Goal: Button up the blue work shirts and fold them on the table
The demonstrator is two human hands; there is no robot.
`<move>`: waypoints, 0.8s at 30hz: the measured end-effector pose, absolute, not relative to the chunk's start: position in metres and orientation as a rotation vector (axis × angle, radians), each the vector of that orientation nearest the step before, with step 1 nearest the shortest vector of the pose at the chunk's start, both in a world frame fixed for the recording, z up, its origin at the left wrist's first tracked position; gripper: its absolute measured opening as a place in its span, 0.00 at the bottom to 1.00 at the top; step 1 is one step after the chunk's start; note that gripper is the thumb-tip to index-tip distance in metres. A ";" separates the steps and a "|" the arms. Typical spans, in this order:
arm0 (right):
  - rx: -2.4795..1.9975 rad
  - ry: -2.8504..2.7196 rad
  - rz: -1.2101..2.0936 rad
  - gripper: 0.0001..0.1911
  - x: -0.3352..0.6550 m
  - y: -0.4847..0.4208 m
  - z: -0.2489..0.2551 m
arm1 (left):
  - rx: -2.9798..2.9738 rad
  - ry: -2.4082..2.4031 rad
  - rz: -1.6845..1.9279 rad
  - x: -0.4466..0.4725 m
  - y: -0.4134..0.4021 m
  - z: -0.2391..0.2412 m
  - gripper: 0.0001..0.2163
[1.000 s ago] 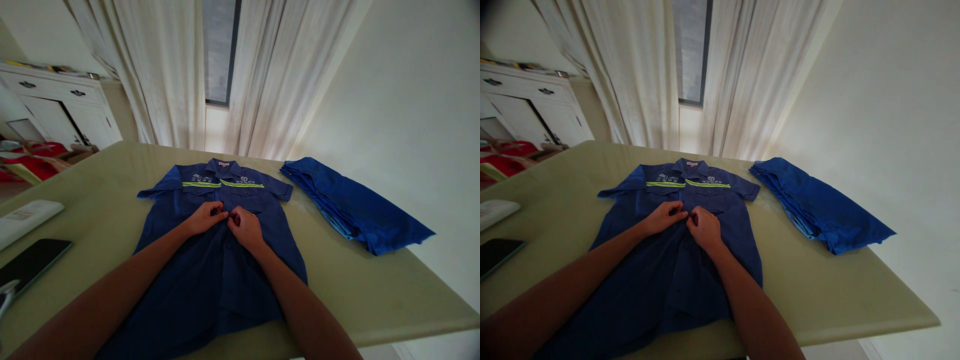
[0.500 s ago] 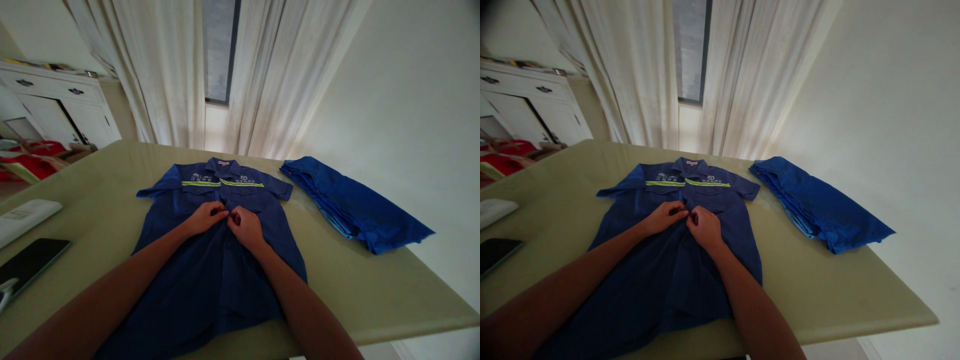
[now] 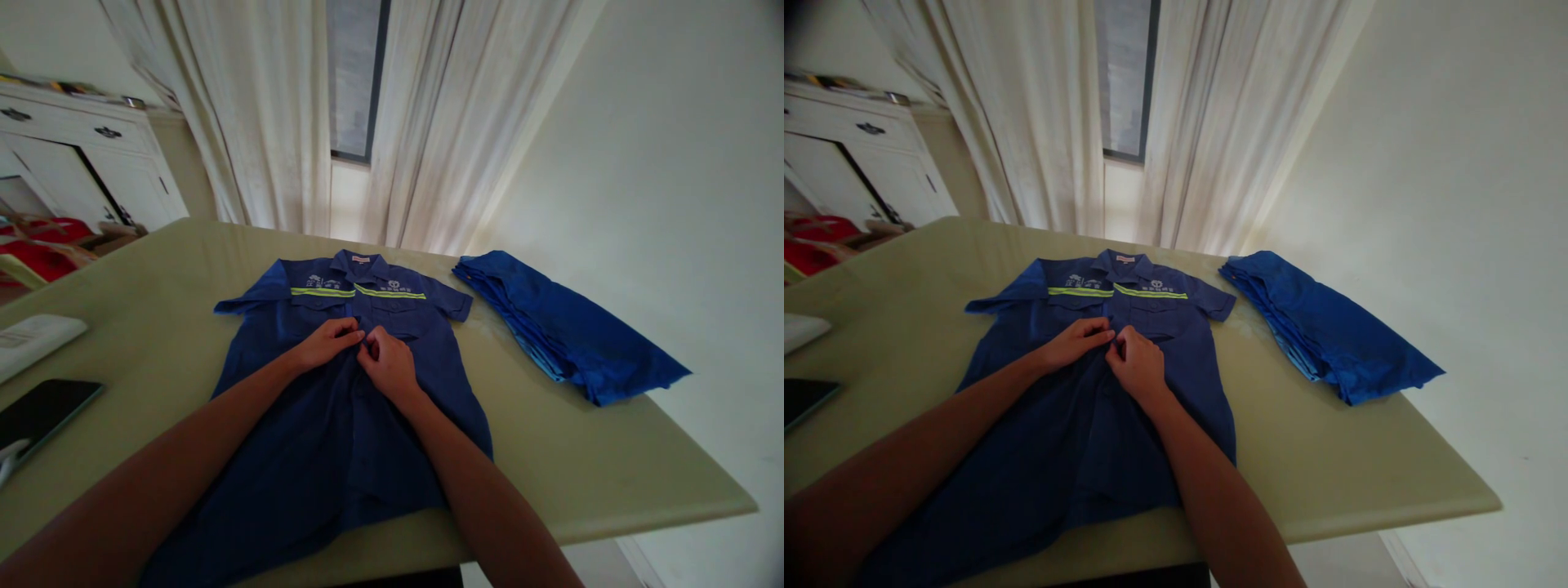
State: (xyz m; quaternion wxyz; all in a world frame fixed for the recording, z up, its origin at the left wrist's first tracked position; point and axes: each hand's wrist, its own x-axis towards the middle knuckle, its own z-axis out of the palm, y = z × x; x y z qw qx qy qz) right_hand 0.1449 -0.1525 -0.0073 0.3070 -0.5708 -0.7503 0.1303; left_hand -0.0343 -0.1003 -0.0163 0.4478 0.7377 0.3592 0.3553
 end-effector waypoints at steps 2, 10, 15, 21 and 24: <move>-1.510 -1.988 0.334 0.05 0.144 -0.153 -0.008 | 1.808 0.880 0.871 -0.036 -0.100 -0.016 0.22; -1.501 -2.011 0.287 0.05 0.141 -0.154 -0.009 | 1.747 0.880 0.869 -0.035 -0.098 -0.014 0.24; -1.488 -2.003 0.294 0.04 0.142 -0.153 -0.009 | 1.740 0.904 0.850 -0.035 -0.101 -0.013 0.24; -1.528 -1.758 0.345 0.05 0.156 -0.140 -0.018 | 1.898 1.028 0.913 -0.035 -0.103 -0.021 0.19; -1.514 -1.580 0.446 0.06 0.170 -0.132 -0.018 | 2.171 1.072 0.891 -0.032 -0.108 -0.022 0.16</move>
